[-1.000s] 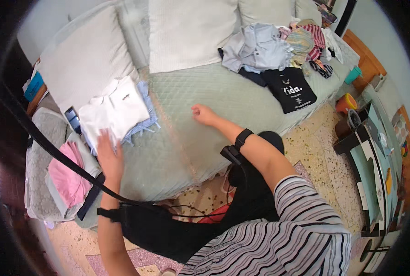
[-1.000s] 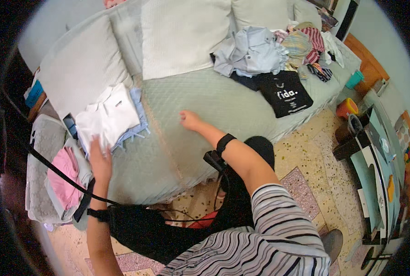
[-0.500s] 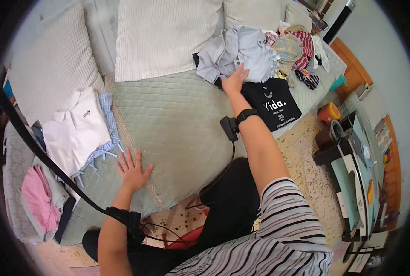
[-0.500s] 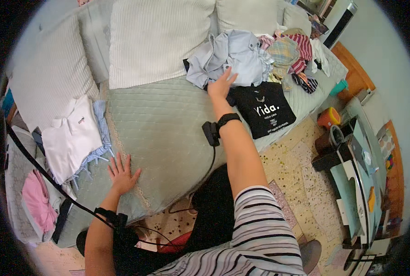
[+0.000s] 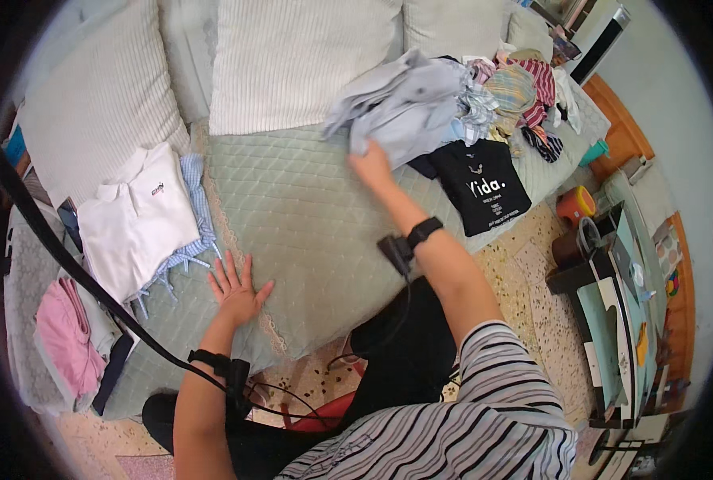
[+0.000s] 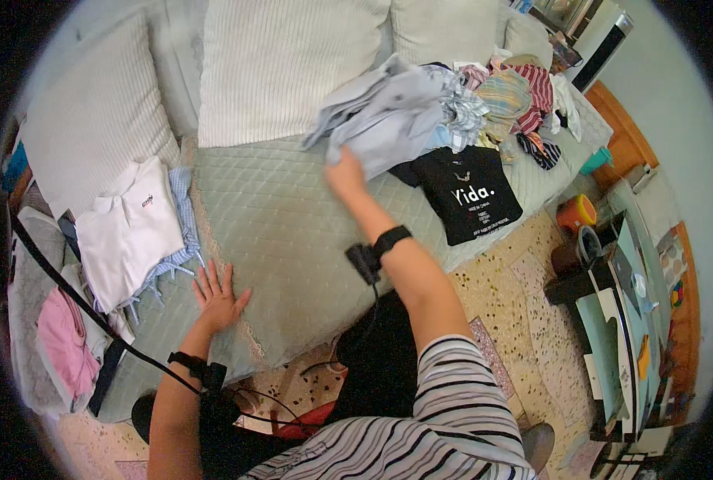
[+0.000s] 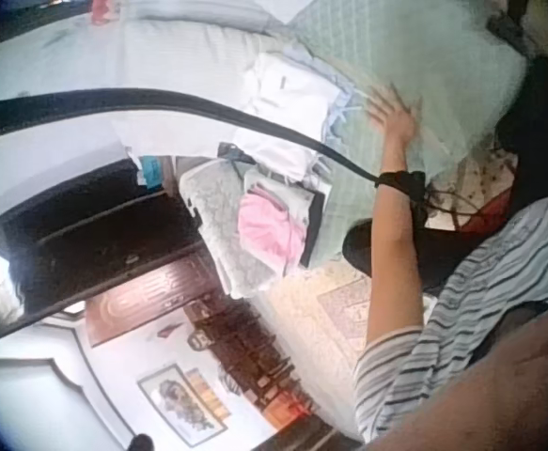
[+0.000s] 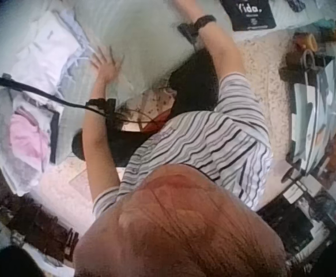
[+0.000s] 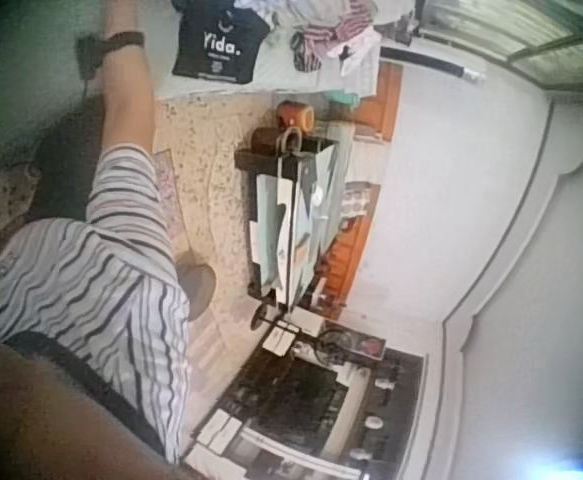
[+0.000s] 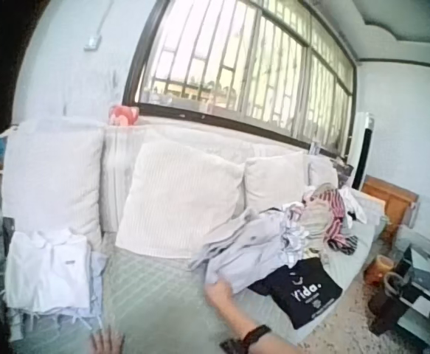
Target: Folding various items of laundry including a pink shirt, grey trousers, and a white top on a bed.
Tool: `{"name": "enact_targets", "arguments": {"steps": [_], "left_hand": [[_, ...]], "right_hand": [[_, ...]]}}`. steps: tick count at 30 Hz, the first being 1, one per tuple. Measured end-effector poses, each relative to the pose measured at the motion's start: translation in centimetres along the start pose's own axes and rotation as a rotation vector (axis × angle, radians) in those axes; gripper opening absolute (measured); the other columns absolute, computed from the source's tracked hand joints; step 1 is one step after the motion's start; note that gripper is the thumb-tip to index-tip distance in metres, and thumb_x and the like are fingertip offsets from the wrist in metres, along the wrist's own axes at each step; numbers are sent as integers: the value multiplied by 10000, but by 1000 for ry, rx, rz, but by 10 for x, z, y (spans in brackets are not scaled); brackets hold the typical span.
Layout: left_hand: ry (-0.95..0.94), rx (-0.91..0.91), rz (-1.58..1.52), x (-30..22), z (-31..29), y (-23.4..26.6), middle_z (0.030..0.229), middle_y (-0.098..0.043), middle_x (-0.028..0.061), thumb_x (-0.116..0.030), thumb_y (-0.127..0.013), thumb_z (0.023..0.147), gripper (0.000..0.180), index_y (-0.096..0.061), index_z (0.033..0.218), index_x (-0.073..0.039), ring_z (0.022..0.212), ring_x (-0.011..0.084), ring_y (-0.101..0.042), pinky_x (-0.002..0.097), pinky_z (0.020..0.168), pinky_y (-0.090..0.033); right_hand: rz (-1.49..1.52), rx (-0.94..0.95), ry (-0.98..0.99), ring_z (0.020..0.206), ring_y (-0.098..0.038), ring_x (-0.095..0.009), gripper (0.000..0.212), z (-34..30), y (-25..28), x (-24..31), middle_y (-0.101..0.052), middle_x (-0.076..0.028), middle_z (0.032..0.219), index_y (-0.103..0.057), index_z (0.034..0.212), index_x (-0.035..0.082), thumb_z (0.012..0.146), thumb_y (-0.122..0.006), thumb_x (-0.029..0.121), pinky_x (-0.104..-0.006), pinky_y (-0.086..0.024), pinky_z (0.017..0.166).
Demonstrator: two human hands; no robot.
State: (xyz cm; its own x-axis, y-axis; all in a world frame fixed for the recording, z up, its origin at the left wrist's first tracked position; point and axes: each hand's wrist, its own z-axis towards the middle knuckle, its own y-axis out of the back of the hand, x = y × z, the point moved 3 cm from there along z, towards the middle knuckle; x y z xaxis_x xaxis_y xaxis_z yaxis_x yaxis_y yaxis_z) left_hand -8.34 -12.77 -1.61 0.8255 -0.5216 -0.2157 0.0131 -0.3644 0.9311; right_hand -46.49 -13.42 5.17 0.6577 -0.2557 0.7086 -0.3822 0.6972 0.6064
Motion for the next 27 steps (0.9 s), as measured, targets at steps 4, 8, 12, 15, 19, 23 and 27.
{"name": "enact_targets", "arguments": {"steps": [4, 8, 12, 15, 19, 23, 27], "left_hand": [[-12, -78, -16, 1, -5, -1, 1484, 104, 186, -654, -378, 827, 817, -114, 1446, -192, 1347, 394, 156, 561, 1034, 117], [-59, -220, -49, 5, -10, -4, 1490, 34, 189, -635, -422, 818, 784, -193, 1433, -206, 1362, 395, 76, 550, 1057, 59], [-71, -212, -94, 13, -25, -14, 1491, 2, 188, -615, -452, 813, 762, -225, 1425, -222, 1365, 389, 46, 516, 1075, 21], [-125, -147, -148, 15, -43, -21, 1490, -16, 189, -570, -503, 804, 749, -240, 1420, -234, 1367, 387, 36, 479, 1088, -4], [-222, -167, -141, 14, -77, -29, 1487, -15, 203, -466, -571, 781, 747, -247, 1418, -248, 1369, 383, 25, 459, 1093, -17], [-253, -202, -186, 13, -100, -38, 1484, -21, 214, -393, -586, 771, 747, -237, 1419, -264, 1370, 381, 20, 457, 1092, -22], [-246, -198, -179, 18, -104, -62, 1483, -31, 213, -361, -581, 775, 734, -237, 1417, -270, 1369, 382, 11, 455, 1091, -24]], "right_hand": [[19, 474, 138, 882, -597, -368, 475, -119, -28, 56, -619, -235, 929, -551, 1080, -25, 676, -647, 205, -406, -468, 760], [-85, 901, 260, 782, -617, -315, 347, -244, -12, 96, -638, -177, 808, -590, 908, -35, 671, -635, 215, -410, -474, 688], [20, 1259, 165, 765, -616, -324, 360, -295, 20, 122, -627, -203, 801, -610, 915, -5, 658, -647, 244, -401, -476, 677], [39, 1506, 115, 765, -617, -269, 412, -317, 33, 141, -636, -157, 848, -602, 955, 0, 702, -674, 318, -364, -474, 687], [272, 1442, 396, 797, -589, -131, 358, -308, 59, 166, -616, -51, 811, -556, 1127, 19, 849, -599, 239, -269, -475, 705], [857, 1001, 142, 873, -598, -129, 253, -233, 102, 157, -627, -83, 1023, -597, 1044, 18, 837, -626, 160, -264, -472, 782], [325, 123, 275, 990, -577, -192, 371, -168, 119, 122, -625, -112, 1042, -592, 1068, 23, 804, -654, 277, -364, -430, 863]]}}
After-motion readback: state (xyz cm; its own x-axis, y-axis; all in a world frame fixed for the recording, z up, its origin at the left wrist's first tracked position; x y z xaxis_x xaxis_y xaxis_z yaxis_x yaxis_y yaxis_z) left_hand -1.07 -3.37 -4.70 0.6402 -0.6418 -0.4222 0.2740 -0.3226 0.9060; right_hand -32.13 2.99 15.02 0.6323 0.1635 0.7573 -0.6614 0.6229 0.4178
